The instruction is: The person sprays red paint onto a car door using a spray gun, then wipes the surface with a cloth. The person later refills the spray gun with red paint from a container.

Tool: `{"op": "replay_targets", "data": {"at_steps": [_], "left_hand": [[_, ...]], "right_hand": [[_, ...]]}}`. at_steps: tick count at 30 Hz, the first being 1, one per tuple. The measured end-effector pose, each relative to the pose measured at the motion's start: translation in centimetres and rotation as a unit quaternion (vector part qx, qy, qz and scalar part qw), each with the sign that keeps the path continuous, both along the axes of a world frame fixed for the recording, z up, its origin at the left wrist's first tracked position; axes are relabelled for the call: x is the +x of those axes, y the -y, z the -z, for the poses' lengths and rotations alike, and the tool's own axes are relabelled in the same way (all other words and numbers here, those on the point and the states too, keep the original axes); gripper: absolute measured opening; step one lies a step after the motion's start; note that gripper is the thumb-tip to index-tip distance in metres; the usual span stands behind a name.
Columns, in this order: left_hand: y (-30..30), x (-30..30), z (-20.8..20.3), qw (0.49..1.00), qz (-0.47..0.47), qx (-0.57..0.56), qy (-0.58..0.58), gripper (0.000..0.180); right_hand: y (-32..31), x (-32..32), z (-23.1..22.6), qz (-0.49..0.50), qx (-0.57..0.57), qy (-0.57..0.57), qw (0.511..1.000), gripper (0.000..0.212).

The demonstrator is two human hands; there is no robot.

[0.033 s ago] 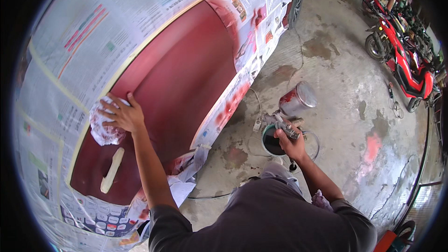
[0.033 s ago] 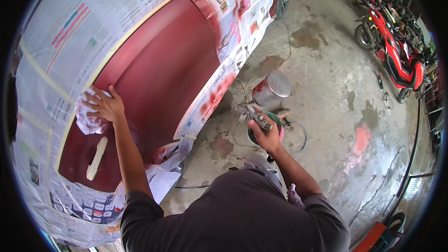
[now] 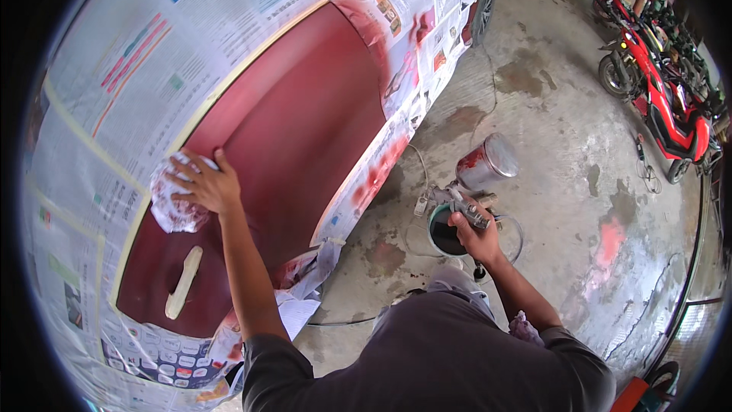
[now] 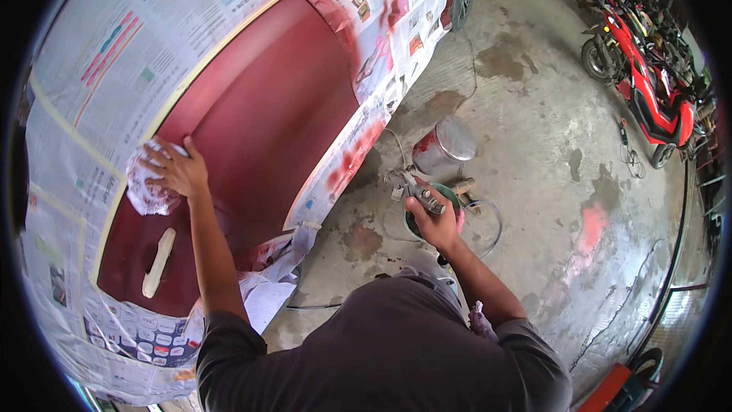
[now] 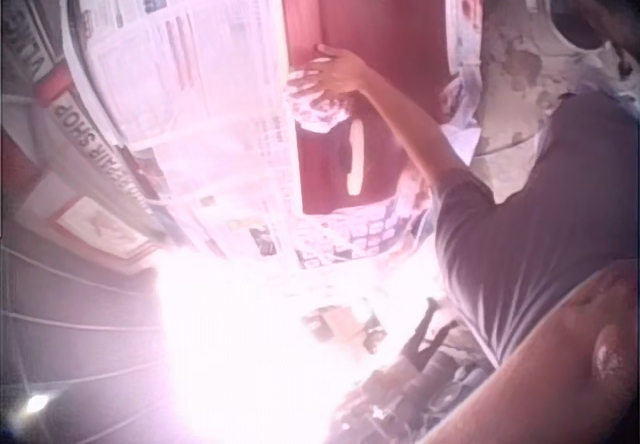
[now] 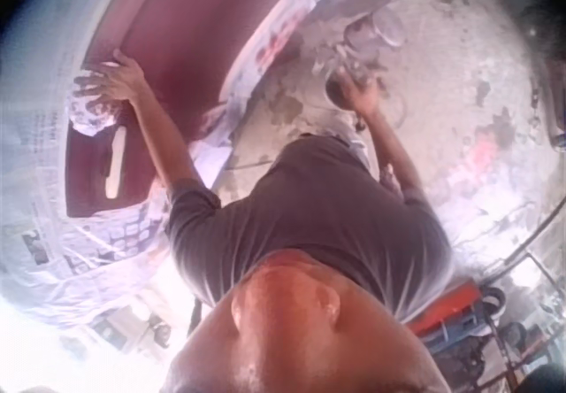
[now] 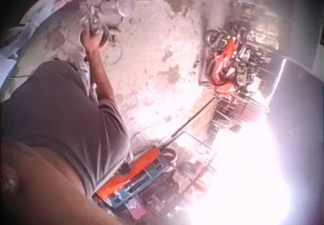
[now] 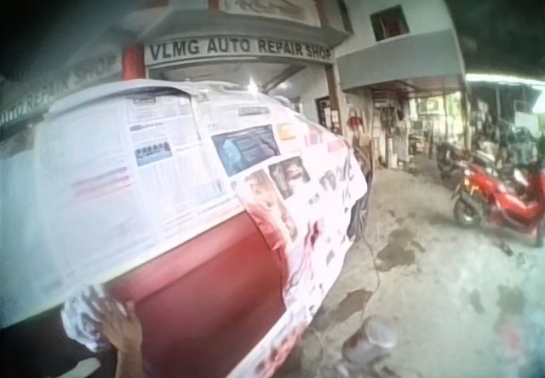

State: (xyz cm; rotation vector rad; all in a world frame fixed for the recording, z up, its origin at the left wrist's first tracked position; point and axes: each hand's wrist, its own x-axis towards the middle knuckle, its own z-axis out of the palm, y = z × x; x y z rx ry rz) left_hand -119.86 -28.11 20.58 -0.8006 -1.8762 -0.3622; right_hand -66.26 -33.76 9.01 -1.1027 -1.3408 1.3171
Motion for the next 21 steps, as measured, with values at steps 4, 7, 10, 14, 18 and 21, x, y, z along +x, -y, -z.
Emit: {"op": "replay_targets", "data": {"at_steps": [4,7,10,14,18,21], "left_hand": [[-8.2,8.4,2.5,0.982,0.063,-0.177,0.025,0.079],[-14.2,11.1,3.7,0.91,0.182,-0.367,-0.058,0.08],[-21.3,13.5,3.1,0.791,0.266,-0.538,-0.117,0.083],[-30.5,17.9,-2.3,0.809,0.238,-0.528,-0.098,0.077],[-33.9,21.2,0.9,0.83,0.196,-0.49,-0.179,0.075],[-29.7,19.4,8.0,0.748,0.215,-0.618,-0.112,0.081]], "right_hand": [[-4.1,2.3,0.1,0.017,-0.017,0.014,1.0,0.057],[-7.4,3.7,-0.3,0.017,0.007,0.005,1.0,0.056],[-10.2,6.6,0.9,0.016,0.054,0.044,0.997,0.053],[-12.3,7.9,2.1,0.026,0.08,0.047,0.995,0.05],[-13.2,8.6,4.4,0.042,0.064,0.044,0.996,0.048],[-12.6,8.7,5.8,0.04,0.006,0.024,0.999,0.048]]}}
